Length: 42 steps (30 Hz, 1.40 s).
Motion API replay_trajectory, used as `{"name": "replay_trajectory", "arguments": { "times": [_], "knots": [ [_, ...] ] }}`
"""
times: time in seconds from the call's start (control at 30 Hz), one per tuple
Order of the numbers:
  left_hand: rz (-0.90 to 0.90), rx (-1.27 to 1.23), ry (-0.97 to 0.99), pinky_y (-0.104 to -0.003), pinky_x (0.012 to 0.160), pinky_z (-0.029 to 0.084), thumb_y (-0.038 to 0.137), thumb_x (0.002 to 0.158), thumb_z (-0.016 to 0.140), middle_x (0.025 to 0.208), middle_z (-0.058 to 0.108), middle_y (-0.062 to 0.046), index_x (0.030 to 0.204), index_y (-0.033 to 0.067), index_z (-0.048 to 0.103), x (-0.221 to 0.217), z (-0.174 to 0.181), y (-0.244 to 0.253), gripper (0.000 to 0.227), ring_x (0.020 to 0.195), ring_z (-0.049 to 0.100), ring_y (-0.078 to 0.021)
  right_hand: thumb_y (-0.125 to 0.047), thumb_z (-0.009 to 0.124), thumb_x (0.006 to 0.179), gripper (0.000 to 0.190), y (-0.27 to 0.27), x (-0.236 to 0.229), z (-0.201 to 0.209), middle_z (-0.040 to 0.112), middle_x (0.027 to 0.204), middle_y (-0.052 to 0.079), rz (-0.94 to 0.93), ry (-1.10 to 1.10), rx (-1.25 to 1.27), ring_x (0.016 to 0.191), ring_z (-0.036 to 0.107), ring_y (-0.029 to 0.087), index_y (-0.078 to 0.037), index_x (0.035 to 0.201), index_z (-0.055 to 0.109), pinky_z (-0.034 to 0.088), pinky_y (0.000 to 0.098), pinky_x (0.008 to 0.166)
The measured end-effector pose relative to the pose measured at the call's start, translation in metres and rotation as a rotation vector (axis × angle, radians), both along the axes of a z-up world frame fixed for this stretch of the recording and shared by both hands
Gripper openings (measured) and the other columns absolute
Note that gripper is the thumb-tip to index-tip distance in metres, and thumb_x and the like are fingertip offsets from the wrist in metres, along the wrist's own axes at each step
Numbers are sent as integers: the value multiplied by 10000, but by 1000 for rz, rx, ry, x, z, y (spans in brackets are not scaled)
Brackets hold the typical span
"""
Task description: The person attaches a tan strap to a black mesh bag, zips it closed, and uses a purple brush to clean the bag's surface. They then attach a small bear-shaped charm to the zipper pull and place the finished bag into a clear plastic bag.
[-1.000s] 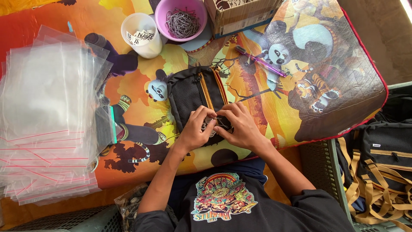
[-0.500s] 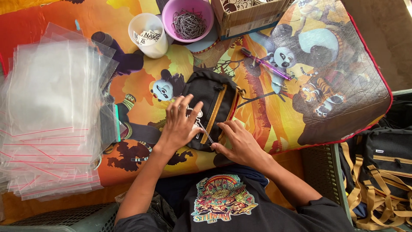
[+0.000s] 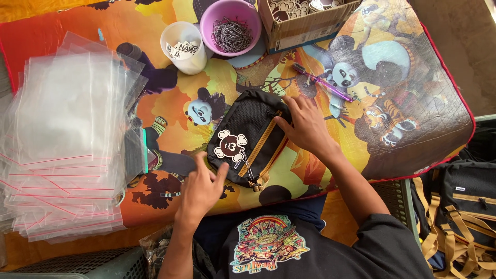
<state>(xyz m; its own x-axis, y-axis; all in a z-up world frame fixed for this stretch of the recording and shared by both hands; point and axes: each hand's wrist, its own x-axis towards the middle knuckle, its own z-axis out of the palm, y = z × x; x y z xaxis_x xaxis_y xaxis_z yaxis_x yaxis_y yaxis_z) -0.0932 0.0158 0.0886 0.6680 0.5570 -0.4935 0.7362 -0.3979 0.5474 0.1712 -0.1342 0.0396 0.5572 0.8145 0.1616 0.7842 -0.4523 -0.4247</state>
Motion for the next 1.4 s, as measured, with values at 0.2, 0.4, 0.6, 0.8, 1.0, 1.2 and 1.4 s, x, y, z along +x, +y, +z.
{"name": "replay_trajectory", "arguments": {
  "times": [0.2,0.4,0.6,0.8,1.0,1.2,1.4],
  "knots": [
    [119,-179,-328,-531,790,620,371,968,564,1139,606,-375,1500,-63,89,5,17,-9,835,999,715,-454,-368,589,978,504,-1,4,-4,652,1003,245,-105,260,-160,967,655,472,-27,1343,519,500,560,829],
    [69,-201,-718,-519,857,555,186,956,617,1263,515,-329,1455,-19,182,36,-17,1,693,1083,645,-450,-380,680,878,392,-62,5,7,678,824,257,-271,589,-141,893,663,502,-21,1019,608,448,585,763],
    [-47,-495,-802,-527,1080,412,178,974,633,1333,493,-245,1481,55,266,120,-54,4,638,1253,554,-369,-266,717,880,253,-141,4,-1,667,582,94,-593,836,26,485,610,184,-43,815,616,476,308,483],
    [-390,-265,-636,-549,1027,458,341,932,667,1301,564,-324,1460,46,407,212,-56,-25,658,1222,581,-472,-315,693,914,312,-189,3,-10,703,580,102,-798,785,65,436,596,177,-56,744,656,454,307,439],
    [-630,-11,-333,-571,1081,175,632,997,377,1587,372,-200,1592,128,182,296,-64,-48,804,1337,369,-386,-359,649,939,377,-198,1,4,681,523,55,-933,725,64,484,642,184,-104,666,696,483,291,529],
    [-679,105,-471,-580,1135,181,547,1040,390,1602,359,-213,1594,111,235,298,-54,-50,722,1395,389,-404,-347,605,990,384,-199,6,-20,663,533,35,-1035,601,98,498,632,175,-123,693,700,469,300,532],
    [-574,238,-704,-499,1115,279,395,1025,532,1411,535,-118,1464,118,460,183,-50,2,524,1337,464,-310,-479,641,1046,445,-192,-5,-2,736,768,234,-1073,91,-323,790,716,488,-81,912,789,557,551,671]
  ]
}}
